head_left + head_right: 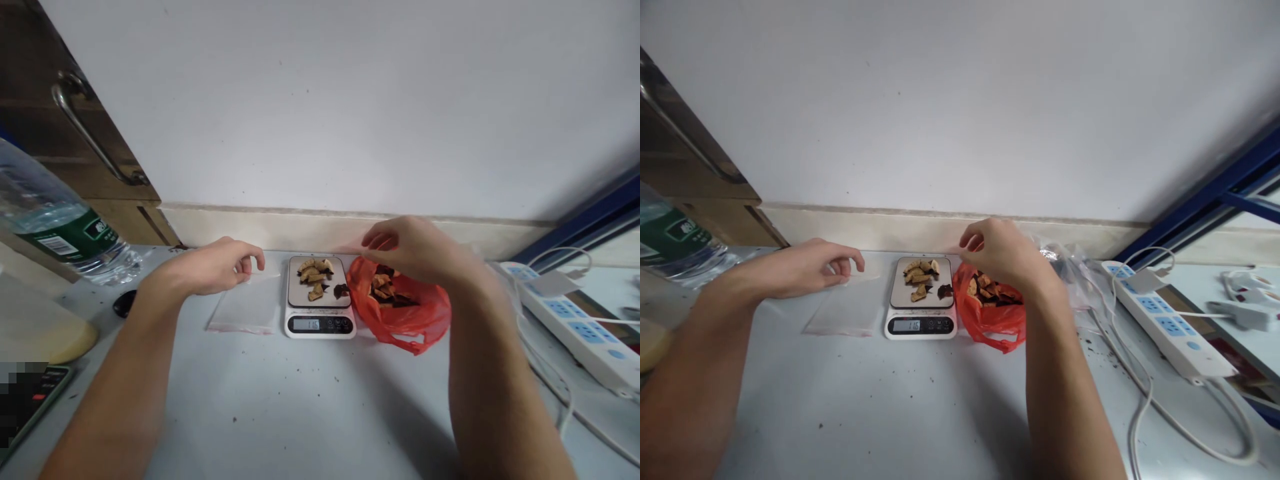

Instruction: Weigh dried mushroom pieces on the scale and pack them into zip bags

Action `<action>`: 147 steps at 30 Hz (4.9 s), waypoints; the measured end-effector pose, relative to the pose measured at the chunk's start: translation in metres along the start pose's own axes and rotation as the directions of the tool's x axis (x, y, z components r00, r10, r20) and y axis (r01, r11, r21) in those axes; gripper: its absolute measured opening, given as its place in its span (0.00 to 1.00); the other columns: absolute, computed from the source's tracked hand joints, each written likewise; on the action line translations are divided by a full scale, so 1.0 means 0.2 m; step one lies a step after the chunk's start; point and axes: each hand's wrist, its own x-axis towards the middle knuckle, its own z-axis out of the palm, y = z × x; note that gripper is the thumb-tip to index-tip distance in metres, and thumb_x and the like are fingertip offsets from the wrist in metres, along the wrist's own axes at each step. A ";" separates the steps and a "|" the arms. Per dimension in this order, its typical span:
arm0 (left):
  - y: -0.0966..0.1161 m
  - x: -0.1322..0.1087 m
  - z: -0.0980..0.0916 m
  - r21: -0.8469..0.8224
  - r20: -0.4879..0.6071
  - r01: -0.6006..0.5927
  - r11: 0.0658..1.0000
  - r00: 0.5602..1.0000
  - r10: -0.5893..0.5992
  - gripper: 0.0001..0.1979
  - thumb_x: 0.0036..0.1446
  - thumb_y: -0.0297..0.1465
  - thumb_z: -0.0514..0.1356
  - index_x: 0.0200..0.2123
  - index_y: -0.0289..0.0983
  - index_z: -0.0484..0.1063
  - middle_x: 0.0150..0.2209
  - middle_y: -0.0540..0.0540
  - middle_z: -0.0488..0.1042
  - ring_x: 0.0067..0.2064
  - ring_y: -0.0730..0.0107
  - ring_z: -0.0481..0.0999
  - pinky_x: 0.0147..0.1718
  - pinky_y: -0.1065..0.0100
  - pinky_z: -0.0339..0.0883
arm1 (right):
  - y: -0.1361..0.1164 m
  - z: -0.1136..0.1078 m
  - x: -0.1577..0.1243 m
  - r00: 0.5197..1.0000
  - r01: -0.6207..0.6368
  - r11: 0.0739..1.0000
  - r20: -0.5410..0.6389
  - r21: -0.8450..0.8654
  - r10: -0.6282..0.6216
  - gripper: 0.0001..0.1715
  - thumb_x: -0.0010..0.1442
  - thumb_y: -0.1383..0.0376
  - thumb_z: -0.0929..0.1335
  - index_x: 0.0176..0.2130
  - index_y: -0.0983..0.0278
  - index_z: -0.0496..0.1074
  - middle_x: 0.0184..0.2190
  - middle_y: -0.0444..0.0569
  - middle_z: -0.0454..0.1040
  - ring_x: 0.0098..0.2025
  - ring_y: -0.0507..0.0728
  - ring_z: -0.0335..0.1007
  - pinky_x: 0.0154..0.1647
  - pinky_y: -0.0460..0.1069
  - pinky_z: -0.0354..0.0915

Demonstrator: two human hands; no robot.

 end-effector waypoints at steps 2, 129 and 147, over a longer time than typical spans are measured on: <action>0.00 0.00 0.00 -0.004 -0.006 -0.001 1.000 1.000 0.001 0.15 0.47 0.31 0.55 0.39 0.41 0.74 0.34 0.47 0.78 0.34 0.62 0.77 0.32 0.68 0.66 | -0.02 0.03 0.01 0.990 0.065 0.998 0.123 -0.003 -0.064 0.15 0.55 0.74 0.70 0.41 0.61 0.81 0.38 0.48 0.83 0.37 0.55 0.77 0.32 0.44 0.67; 0.09 -0.02 0.00 -0.423 -0.591 -0.509 0.750 0.782 0.198 0.11 0.58 0.40 0.63 0.32 0.38 0.80 0.32 0.46 0.84 0.36 0.63 0.84 0.40 0.66 0.79 | -0.15 0.20 0.06 0.860 0.465 0.612 -0.162 0.639 -0.484 0.14 0.55 0.60 0.76 0.28 0.62 0.69 0.43 0.52 0.78 0.44 0.59 0.74 0.44 0.54 0.68; 0.23 -0.10 0.02 -0.045 -0.608 -0.512 0.858 0.695 0.383 0.15 0.63 0.38 0.56 0.30 0.41 0.80 0.32 0.50 0.84 0.33 0.66 0.80 0.31 0.69 0.69 | -0.22 0.15 -0.01 0.848 0.493 0.595 -0.199 0.635 -0.490 0.17 0.59 0.53 0.73 0.29 0.63 0.74 0.28 0.45 0.76 0.32 0.53 0.69 0.32 0.49 0.61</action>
